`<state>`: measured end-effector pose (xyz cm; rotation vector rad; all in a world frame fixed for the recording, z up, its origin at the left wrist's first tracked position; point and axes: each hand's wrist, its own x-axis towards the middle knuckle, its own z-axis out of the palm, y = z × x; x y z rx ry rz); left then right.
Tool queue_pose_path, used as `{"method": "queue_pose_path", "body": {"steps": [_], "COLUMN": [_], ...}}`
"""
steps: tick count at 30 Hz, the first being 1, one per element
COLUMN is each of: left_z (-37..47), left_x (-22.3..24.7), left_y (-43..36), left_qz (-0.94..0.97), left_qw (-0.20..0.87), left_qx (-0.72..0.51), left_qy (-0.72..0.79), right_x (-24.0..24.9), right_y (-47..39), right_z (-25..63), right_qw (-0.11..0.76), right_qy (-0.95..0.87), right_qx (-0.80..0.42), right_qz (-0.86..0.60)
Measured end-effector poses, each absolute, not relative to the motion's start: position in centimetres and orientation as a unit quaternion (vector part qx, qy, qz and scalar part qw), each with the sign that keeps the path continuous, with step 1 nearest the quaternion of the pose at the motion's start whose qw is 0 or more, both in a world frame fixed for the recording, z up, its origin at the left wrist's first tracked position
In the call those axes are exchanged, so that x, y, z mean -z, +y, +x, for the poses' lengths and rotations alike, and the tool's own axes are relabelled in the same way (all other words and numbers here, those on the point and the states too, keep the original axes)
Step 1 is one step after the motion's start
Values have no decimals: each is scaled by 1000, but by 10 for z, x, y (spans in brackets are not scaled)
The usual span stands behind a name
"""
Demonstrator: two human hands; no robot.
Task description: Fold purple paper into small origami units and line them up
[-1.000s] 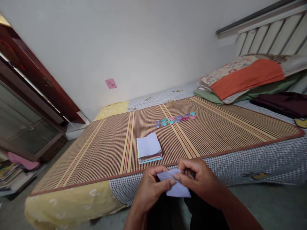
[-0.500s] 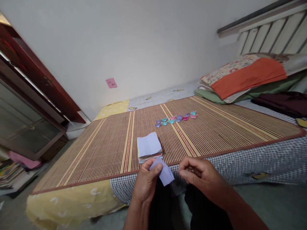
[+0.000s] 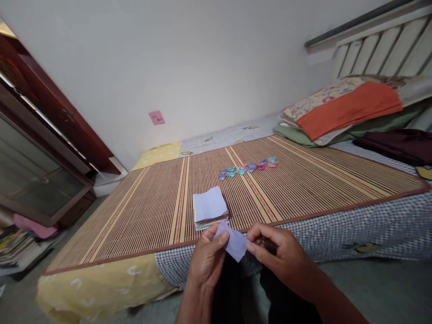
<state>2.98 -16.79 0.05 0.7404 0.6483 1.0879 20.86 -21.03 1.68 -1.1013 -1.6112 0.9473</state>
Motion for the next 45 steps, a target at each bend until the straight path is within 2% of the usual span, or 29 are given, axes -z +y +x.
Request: {"method": "queue_pose_path", "body": {"steps": [5,13,19,22,28,31,34,38,40,45], "left_z": [30,24,30,36,39,38,36,34,33,37], "left_x": [1,-4,-14,-12,-8,-10,-12,-15,-16,-18], "left_y": [-172,-174,-184,-189,-190,-189,-190,-190,-189,-189], "left_qz": [366,448,409,404,399,388,389,395,404,444], "left_qw": [730,681,698,673,631,634,635,662,680,658], "left_qx": [-497,-472,-468,-497,-536,-535,-528,-497,-477,-467], "left_qy": [293,336,356,371,393,401,409,399,383,390], "right_x": [-14,-3,3,5,7,4,-3,-9,-7,-1], "right_y": [-210,-208,-202,-200,-203,-207,-209,-208,-207,-204], "right_z": [206,203,198,194,187,187,191,196,197,191], "right_qw": [472,535,521,508,537,560,548,528,527,556], "right_qy": [-677,-723,-730,-727,-708,-677,-669,-670,-670,-684], "right_qx": [-319,-91,83,126,99,-12,-138,-224,-219,-70], "right_qz": [-466,-428,-435,-445,-448,-478,-484,-472,-475,-467]}}
